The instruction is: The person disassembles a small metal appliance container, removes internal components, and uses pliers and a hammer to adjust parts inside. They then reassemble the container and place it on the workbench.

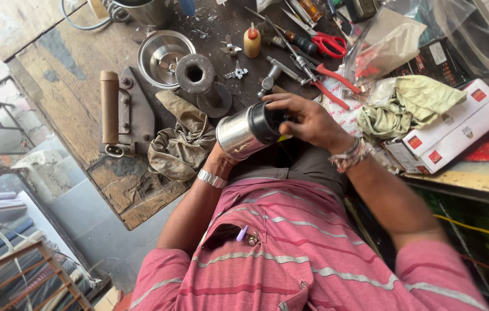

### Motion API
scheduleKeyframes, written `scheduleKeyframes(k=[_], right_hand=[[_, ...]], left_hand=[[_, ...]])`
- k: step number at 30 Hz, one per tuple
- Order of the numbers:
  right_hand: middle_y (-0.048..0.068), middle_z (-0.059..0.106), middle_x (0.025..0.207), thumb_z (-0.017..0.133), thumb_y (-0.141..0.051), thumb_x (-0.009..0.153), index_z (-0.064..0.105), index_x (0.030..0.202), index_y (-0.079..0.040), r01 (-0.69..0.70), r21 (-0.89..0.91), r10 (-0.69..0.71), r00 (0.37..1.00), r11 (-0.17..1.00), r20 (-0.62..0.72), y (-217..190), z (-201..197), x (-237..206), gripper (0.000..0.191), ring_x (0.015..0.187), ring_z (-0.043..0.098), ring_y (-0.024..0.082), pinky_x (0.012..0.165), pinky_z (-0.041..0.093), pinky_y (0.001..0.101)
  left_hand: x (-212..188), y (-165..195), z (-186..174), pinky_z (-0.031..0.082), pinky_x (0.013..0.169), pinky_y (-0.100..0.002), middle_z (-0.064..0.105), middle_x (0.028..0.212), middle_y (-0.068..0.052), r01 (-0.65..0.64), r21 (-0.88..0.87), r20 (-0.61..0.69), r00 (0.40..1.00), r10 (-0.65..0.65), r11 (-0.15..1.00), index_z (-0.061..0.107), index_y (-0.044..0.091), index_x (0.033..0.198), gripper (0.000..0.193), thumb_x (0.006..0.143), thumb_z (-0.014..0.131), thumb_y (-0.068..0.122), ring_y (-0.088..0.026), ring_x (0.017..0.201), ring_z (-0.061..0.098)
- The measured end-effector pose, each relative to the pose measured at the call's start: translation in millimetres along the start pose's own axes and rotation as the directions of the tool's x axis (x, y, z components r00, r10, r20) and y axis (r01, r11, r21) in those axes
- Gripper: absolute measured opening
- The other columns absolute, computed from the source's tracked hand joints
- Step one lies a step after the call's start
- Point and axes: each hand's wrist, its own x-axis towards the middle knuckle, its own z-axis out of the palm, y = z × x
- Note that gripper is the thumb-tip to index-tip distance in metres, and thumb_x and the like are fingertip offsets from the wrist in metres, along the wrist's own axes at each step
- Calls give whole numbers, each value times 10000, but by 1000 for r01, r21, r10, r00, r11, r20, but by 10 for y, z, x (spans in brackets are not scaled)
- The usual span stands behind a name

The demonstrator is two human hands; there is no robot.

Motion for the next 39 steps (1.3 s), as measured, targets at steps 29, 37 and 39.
scheduleKeyframes(k=[29,37,39], right_hand=[[75,718,1229,873,-288,815,618,1444,-151,-446,158,454,891,881,-14,-64,82,-258,692,1129,687,175,999,585,324],[42,661,1291,899,-220,766,613,1409,-123,-358,160,371,927,920,-59,37,143,-289,711,1149,661,160,975,602,343],[43,657,1298,899,-213,764,615,1407,-118,-352,150,364,929,924,-65,54,145,-291,710,1147,660,156,971,604,341]], left_hand=[[-332,-240,-442,634,804,-367,742,1124,-176,138,-67,-346,926,-152,988,663,-63,1227,363,982,576,190,-245,950,741],[-325,-221,-447,608,870,-416,668,1233,-241,119,139,-246,966,-82,983,580,-136,1330,307,1069,523,16,-291,1036,702],[-306,-203,-406,639,848,-413,696,1190,-223,148,-129,-276,944,-178,981,598,-108,1271,329,1021,487,75,-291,1005,733]])
